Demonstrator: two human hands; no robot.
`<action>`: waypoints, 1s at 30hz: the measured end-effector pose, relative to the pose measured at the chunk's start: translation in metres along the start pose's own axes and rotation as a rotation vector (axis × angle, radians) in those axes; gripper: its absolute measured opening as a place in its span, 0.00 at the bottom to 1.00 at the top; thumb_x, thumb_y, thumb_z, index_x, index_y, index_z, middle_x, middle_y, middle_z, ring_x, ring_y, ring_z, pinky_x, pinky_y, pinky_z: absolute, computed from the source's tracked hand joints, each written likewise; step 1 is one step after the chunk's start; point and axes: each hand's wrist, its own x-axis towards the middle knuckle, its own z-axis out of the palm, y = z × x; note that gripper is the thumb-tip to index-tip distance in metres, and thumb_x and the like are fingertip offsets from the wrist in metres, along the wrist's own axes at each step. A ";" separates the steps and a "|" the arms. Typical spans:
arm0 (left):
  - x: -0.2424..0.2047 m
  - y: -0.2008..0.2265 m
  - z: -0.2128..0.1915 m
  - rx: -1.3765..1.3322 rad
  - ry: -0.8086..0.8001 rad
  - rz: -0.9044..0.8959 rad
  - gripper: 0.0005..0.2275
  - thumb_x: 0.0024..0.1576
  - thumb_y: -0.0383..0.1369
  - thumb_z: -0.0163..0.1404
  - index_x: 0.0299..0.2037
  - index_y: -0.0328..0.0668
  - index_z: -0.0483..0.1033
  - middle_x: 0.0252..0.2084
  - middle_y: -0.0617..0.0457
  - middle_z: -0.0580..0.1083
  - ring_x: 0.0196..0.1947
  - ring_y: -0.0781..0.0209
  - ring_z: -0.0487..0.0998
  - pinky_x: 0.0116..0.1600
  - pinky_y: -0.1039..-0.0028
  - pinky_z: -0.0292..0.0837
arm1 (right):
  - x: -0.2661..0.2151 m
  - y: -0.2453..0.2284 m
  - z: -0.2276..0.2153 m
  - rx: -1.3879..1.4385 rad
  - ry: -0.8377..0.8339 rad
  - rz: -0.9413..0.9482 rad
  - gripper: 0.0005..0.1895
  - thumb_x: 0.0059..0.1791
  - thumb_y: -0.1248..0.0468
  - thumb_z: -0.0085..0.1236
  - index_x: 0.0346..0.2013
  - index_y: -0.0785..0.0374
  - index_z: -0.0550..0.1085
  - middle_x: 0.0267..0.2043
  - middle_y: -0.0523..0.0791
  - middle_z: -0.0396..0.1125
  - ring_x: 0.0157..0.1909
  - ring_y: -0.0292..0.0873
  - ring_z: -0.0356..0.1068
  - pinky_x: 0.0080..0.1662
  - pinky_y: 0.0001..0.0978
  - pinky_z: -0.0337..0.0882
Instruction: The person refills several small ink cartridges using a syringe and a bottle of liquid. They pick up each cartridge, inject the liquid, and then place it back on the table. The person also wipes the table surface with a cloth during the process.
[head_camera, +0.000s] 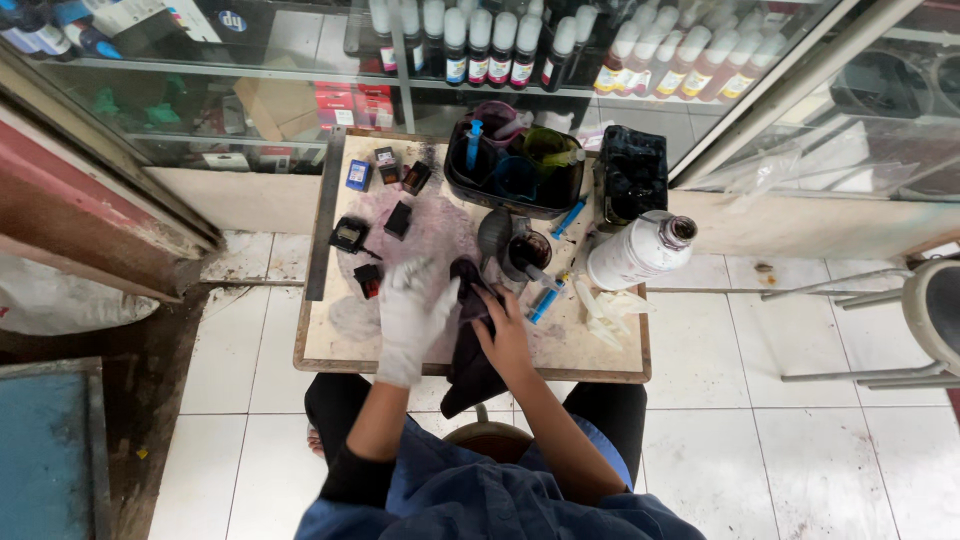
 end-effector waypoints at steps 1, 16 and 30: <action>-0.017 0.002 0.001 -0.057 -0.038 -0.012 0.22 0.46 0.50 0.65 0.45 0.48 0.81 0.42 0.56 0.73 0.44 0.53 0.77 0.49 0.65 0.75 | 0.004 -0.011 -0.009 -0.024 0.022 -0.051 0.23 0.54 0.66 0.52 0.64 0.58 0.66 0.61 0.53 0.57 0.63 0.60 0.62 0.59 0.53 0.68; -0.112 -0.013 -0.007 -0.093 -0.145 -0.069 0.22 0.45 0.47 0.65 0.47 0.47 0.82 0.47 0.53 0.76 0.49 0.51 0.78 0.51 0.65 0.78 | -0.028 0.084 -0.063 -0.445 0.106 0.500 0.19 0.51 0.46 0.52 0.55 0.46 0.71 0.37 0.43 0.75 0.36 0.55 0.77 0.39 0.56 0.77; -0.098 0.020 -0.011 -0.148 -0.095 -0.058 0.22 0.48 0.49 0.63 0.48 0.45 0.83 0.45 0.52 0.77 0.43 0.48 0.79 0.48 0.62 0.78 | 0.031 0.053 -0.057 -0.152 0.273 0.115 0.46 0.47 0.48 0.67 0.70 0.65 0.56 0.56 0.57 0.58 0.58 0.63 0.64 0.55 0.59 0.70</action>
